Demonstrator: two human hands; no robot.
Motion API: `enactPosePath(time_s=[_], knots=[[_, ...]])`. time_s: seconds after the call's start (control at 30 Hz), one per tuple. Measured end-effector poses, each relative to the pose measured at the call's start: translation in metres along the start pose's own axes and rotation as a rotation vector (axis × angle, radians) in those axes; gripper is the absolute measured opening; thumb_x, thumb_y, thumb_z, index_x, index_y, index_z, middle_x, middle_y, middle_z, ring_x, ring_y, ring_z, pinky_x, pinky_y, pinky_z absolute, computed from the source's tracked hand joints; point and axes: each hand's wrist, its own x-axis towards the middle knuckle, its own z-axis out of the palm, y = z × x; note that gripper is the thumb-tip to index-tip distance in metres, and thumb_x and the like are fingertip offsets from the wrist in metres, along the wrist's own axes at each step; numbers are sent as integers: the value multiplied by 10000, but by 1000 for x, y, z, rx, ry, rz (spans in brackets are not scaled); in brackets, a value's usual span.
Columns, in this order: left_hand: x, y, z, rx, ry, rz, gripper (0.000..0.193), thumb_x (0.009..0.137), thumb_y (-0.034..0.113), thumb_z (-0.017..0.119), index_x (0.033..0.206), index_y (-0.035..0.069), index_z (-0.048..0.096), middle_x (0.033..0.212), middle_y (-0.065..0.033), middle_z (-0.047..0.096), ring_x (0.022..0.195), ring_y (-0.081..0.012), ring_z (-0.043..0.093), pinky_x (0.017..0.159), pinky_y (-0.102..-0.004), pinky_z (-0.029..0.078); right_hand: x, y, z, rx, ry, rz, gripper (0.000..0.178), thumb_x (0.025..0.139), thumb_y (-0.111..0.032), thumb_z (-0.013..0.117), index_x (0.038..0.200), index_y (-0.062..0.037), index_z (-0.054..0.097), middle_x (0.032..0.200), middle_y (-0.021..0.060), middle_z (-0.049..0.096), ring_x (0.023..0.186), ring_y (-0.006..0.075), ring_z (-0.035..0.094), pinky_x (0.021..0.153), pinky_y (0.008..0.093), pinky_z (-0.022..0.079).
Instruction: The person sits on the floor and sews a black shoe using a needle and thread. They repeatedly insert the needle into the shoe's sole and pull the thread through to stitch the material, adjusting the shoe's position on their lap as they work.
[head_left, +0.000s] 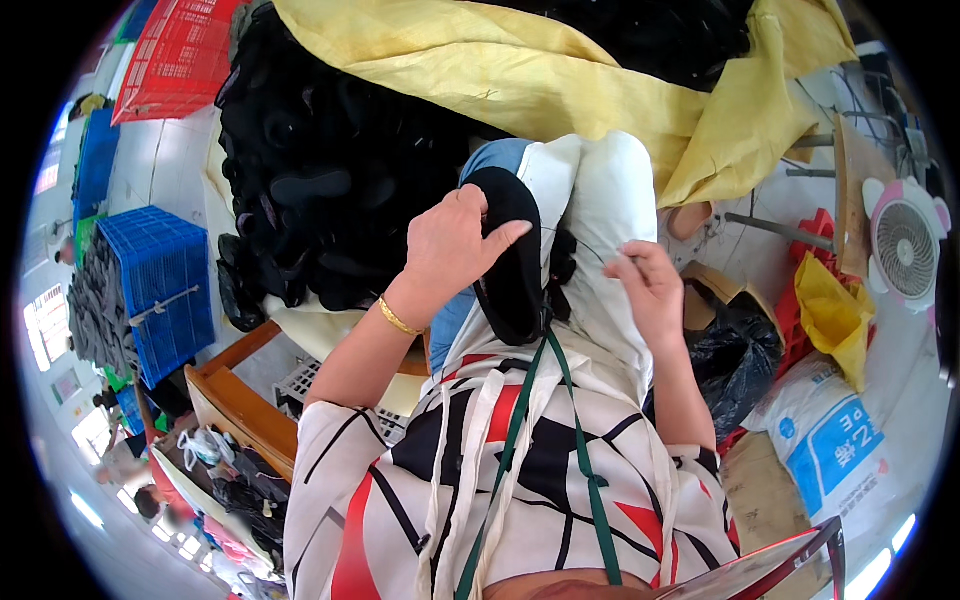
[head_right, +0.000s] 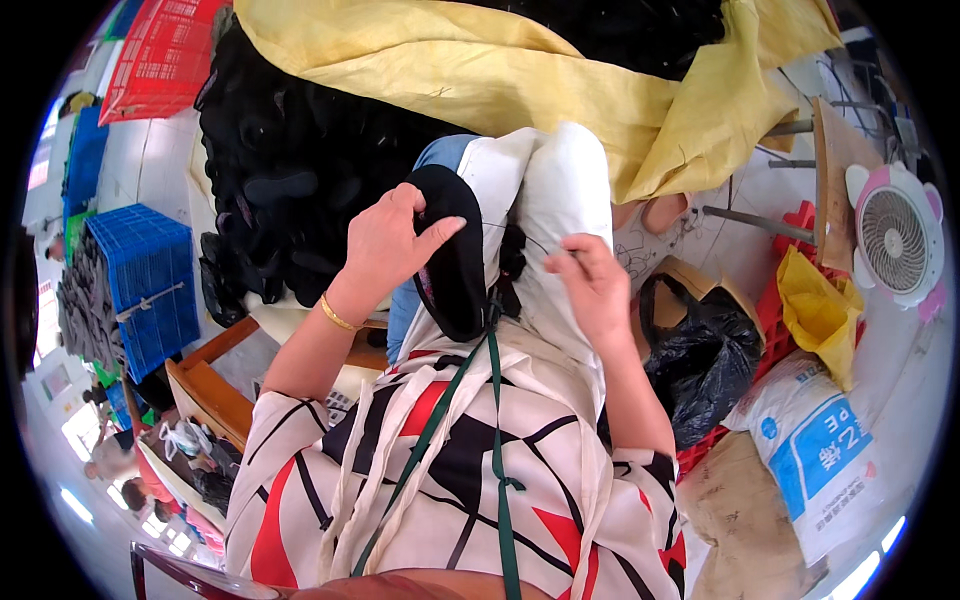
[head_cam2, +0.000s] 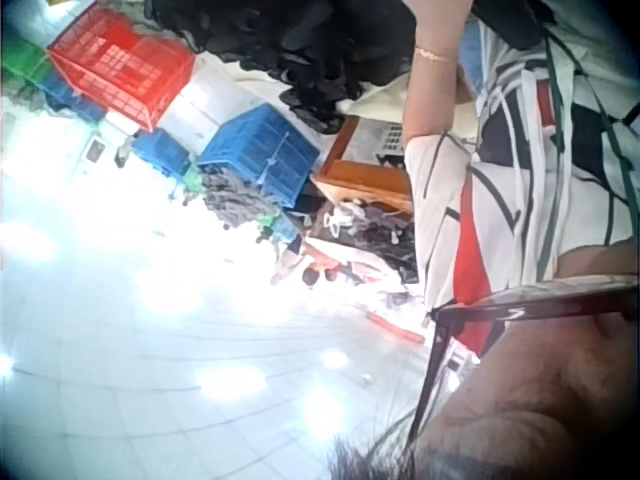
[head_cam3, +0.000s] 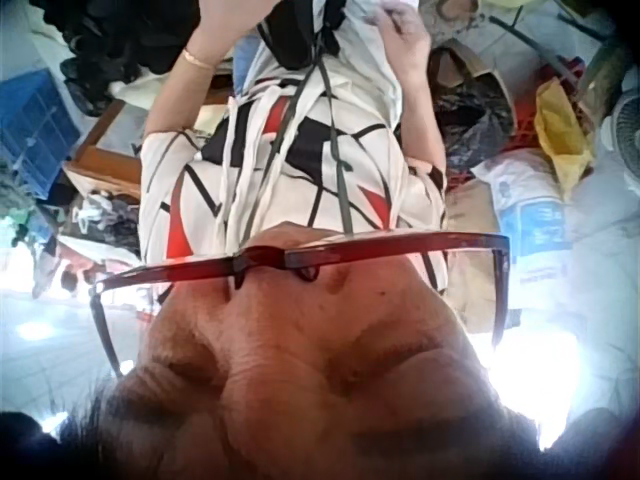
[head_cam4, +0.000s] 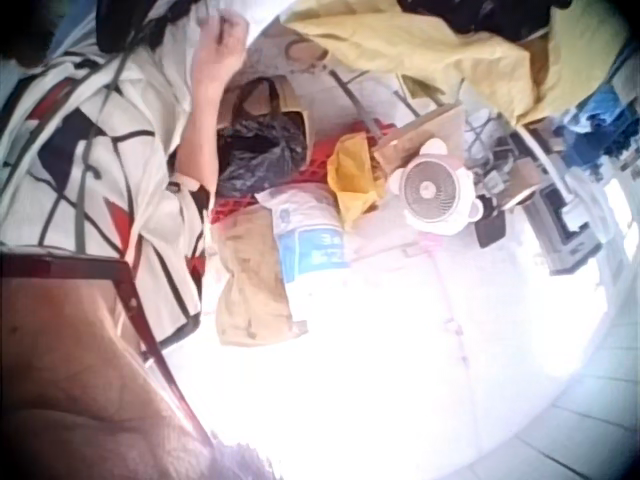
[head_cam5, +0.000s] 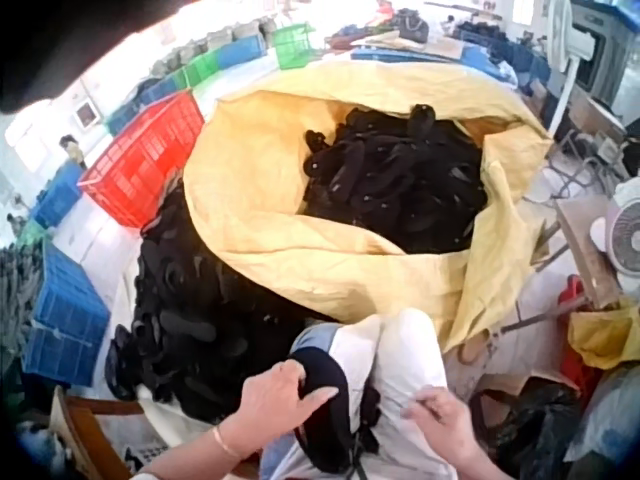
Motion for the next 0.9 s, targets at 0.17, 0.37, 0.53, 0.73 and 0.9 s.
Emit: enactPosePath(time_s=[0.17, 0.37, 0.53, 0.73, 0.9], knots=[[6, -12, 5, -99, 52, -26, 315, 894, 277, 696, 828, -11, 587, 704, -187, 611, 620, -373, 608, 567, -399, 491, 25, -33, 61, 79, -283, 225, 118, 1004, -132, 605, 1076, -40, 615, 720, 12, 627, 642, 67, 614, 574, 233, 494], [10, -15, 1, -359, -119, -272, 280, 868, 195, 703, 797, -54, 594, 641, -180, 604, 572, -295, 613, 554, -353, 481, 43, -35, 96, -45, -369, 194, 123, 1000, -155, 584, 1017, -36, 609, 684, 11, 610, 592, 74, 587, 533, 246, 467], [14, -7, -3, -502, -173, -454, 252, 876, 169, 694, 771, -36, 590, 624, -111, 624, 524, -161, 640, 507, -281, 483, 49, -17, 100, -252, -352, -31, 117, 950, -119, 592, 980, -8, 612, 671, 67, 625, 579, 120, 597, 558, 293, 482], [12, -13, 3, -670, -172, -586, 237, 879, 170, 694, 749, -3, 596, 632, -38, 634, 531, -97, 638, 492, -233, 474, 50, -24, 99, -371, -360, -66, 133, 901, -123, 568, 945, -16, 632, 824, 215, 683, 785, 396, 671, 715, 466, 534], [13, -13, 3, -682, -176, -607, 217, 881, 161, 686, 760, -3, 613, 640, -38, 638, 533, -99, 636, 495, -227, 477, 52, -16, 100, -415, -348, -144, 142, 880, -102, 581, 966, -8, 643, 803, 197, 680, 721, 352, 674, 668, 403, 533]])
